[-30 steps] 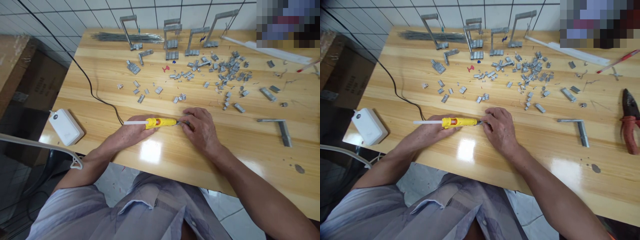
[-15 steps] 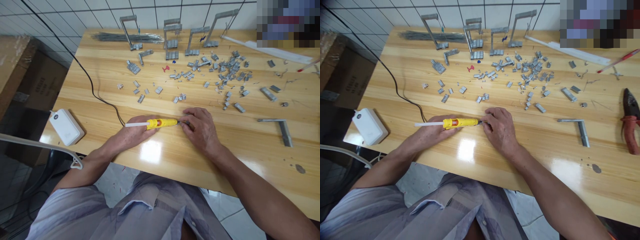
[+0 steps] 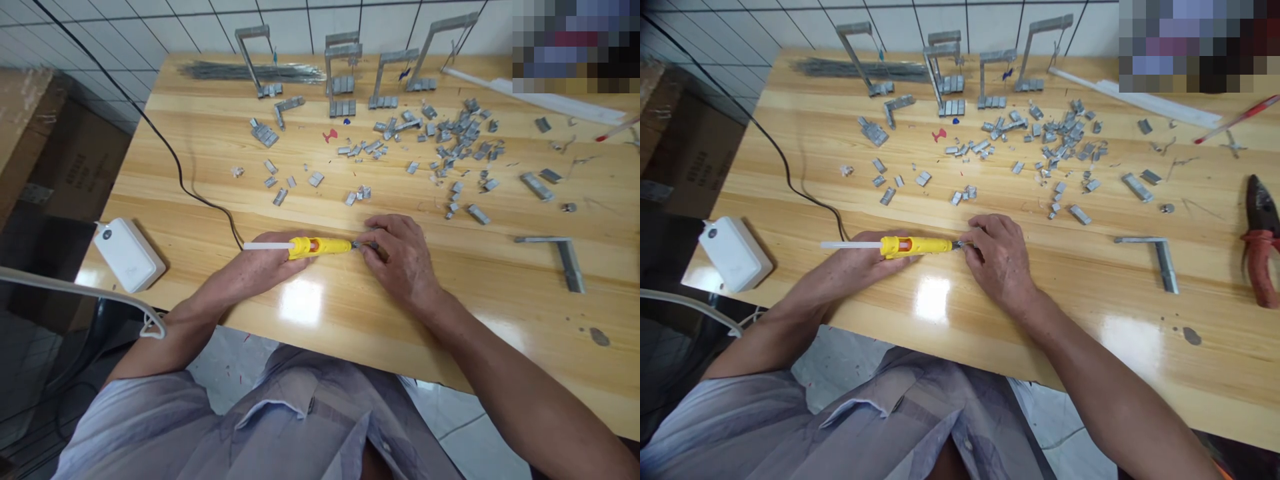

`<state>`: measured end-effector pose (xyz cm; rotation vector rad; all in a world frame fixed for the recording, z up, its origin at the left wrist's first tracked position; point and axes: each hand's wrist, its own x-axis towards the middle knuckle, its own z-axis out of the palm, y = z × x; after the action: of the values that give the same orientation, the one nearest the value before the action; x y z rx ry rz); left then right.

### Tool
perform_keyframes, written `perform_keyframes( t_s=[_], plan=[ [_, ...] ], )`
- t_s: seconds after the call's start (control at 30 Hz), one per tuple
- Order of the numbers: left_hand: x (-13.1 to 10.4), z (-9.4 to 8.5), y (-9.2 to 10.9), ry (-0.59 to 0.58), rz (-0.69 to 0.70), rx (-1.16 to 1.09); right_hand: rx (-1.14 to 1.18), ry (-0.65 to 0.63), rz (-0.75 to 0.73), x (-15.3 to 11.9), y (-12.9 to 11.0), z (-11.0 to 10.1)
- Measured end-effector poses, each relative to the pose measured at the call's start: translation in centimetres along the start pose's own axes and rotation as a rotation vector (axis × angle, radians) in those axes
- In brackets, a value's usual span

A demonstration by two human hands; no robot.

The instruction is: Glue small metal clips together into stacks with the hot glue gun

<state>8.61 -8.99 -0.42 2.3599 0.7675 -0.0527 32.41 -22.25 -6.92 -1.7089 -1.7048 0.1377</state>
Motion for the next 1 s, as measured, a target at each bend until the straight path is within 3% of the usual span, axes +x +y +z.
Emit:
perform_keyframes(
  t_s=[0.2, 0.73, 1.0],
  plan=[
    [0.0, 0.0, 0.0, -0.017, 0.035, 0.0, 0.016, -0.014, 0.015, 0.1, -0.1, -0.1],
    [0.1, -0.5, -0.5, -0.094, -0.036, 0.009, -0.023, 0.012, -0.025, -0.1, 0.2, 0.3],
    [0.0, -1.0, -0.3, -0.069, -0.022, -0.086, -0.012, 0.004, -0.019, 0.0, 0.2, 0.2]
  ],
)
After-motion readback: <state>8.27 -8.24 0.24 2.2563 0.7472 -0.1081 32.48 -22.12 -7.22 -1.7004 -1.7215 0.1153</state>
